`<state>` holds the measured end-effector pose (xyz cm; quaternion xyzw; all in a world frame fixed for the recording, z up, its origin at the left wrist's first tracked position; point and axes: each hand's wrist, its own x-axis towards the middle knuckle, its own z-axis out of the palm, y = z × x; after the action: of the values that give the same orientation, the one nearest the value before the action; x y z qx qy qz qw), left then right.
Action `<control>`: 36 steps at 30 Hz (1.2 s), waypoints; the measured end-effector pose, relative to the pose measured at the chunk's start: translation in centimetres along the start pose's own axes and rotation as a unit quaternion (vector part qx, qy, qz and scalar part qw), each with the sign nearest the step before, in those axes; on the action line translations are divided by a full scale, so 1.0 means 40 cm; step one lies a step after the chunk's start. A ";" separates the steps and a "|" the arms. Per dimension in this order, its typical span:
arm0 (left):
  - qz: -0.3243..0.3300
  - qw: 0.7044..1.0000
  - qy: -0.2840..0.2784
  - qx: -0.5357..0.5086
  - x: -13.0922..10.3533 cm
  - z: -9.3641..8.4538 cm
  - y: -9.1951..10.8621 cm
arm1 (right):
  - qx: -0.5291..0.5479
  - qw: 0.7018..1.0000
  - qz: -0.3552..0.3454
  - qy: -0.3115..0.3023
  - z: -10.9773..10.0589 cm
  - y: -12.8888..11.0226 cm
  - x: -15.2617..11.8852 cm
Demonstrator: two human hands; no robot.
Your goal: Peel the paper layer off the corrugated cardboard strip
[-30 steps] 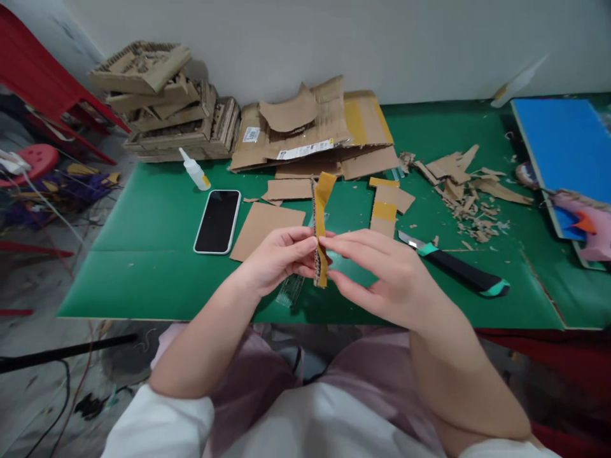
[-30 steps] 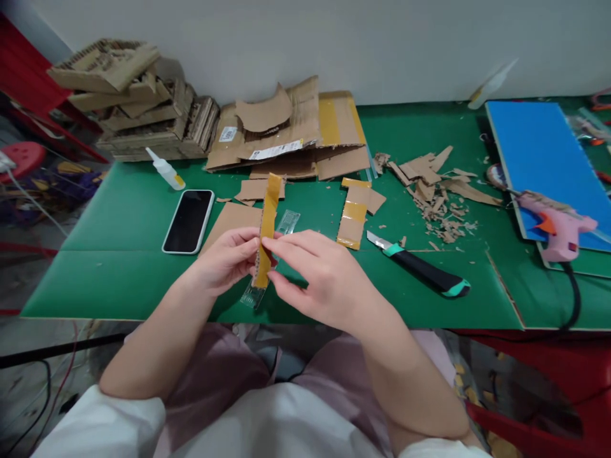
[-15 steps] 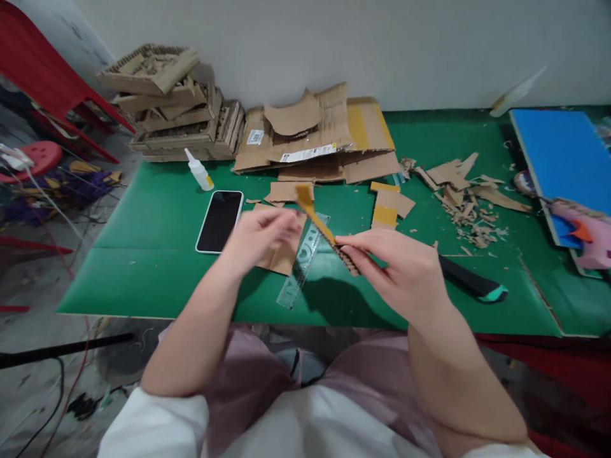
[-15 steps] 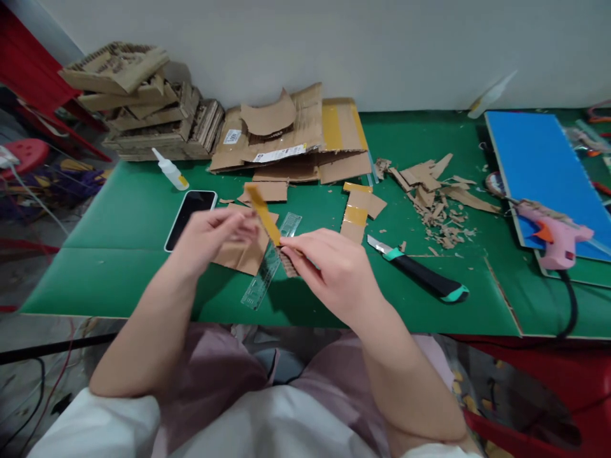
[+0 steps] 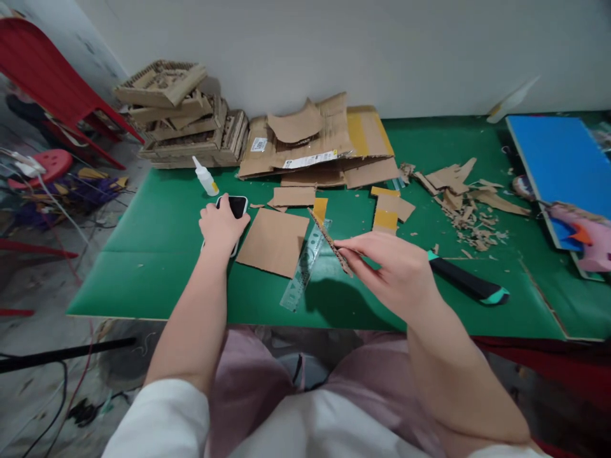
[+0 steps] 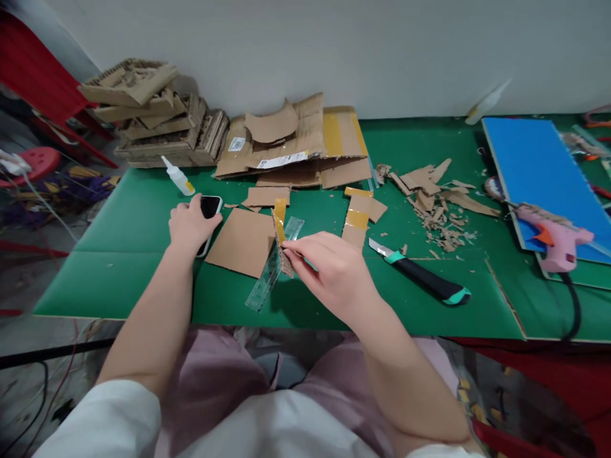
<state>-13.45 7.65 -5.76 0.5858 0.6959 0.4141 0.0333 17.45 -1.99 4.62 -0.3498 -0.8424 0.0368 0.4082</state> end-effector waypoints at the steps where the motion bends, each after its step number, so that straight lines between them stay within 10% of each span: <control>1: 0.006 1.000 0.002 -0.001 0.000 -0.002 0.001 | -0.002 1.000 0.000 0.000 0.002 0.000 0.000; 9: -0.008 0.999 -0.020 0.034 -0.054 -0.096 0.217 | -0.025 1.000 -0.004 0.012 0.021 0.004 -0.002; 11: 0.020 0.981 -0.171 -0.094 -0.095 -0.112 0.294 | -0.042 0.999 -0.012 0.024 0.026 0.003 -0.002; 15: -0.112 0.819 -0.413 -0.382 -0.167 -0.101 0.385 | -0.060 0.997 -0.031 0.037 0.035 -0.001 -0.006; 22: -0.235 0.690 -0.402 -0.553 -0.187 -0.082 0.398 | -0.054 0.997 -0.038 0.039 0.046 -0.003 -0.004; 36: -0.182 0.694 -0.403 -0.569 -0.198 -0.110 0.416 | -0.052 0.993 -0.081 0.073 0.019 -0.025 -0.008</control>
<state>-0.21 -1.89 3.88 0.4278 0.3401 0.4413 0.7117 16.48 -2.75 4.24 -0.3028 -0.8369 -0.0658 0.4512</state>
